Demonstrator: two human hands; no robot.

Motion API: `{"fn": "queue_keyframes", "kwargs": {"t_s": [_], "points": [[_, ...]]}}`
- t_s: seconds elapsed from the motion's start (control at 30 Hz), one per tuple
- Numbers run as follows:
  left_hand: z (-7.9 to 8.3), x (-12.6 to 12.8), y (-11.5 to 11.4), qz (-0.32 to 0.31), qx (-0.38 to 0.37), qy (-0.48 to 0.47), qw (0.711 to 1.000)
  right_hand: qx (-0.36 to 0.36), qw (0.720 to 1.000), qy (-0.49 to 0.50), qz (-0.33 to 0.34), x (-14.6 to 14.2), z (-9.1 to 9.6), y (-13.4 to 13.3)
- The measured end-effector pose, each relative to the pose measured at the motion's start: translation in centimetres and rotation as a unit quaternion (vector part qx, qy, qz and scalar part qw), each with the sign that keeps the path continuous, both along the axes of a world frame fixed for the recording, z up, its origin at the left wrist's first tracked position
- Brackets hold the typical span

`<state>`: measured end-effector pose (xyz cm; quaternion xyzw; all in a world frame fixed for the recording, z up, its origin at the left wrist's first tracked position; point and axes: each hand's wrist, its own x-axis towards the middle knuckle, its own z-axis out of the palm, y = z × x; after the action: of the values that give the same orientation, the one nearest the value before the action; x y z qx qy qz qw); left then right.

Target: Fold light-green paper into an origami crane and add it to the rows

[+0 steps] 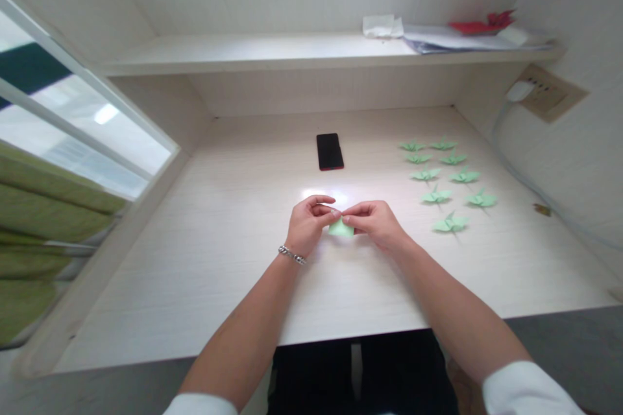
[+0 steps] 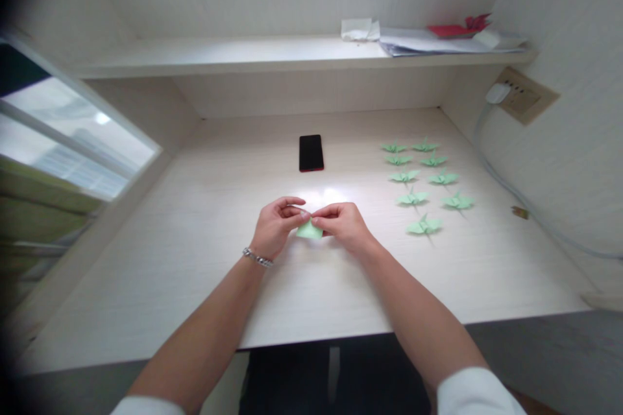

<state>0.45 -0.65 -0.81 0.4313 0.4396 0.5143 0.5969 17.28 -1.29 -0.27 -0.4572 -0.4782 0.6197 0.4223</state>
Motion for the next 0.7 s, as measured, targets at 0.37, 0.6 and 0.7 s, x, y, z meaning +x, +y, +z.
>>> {"fn": "queue_keyframes", "kwargs": {"t_s": [0.37, 0.6, 0.7], "points": [[0.20, 0.09, -0.11, -0.024, 0.012, 0.047, 0.999, -0.004, 1.000, 0.003, -0.003, 0.13, 0.02, 0.07], [-0.01, 0.42, -0.32, -0.003, 0.046, 0.076, 0.996, 0.011, 1.000, 0.002, 0.000, -0.06, -0.30, 0.19], [-0.19, 0.75, -0.46, 0.009, 0.049, 0.078, 0.996, 0.032, 0.999, 0.012, -0.007, -0.27, -0.33, 0.25]]}}
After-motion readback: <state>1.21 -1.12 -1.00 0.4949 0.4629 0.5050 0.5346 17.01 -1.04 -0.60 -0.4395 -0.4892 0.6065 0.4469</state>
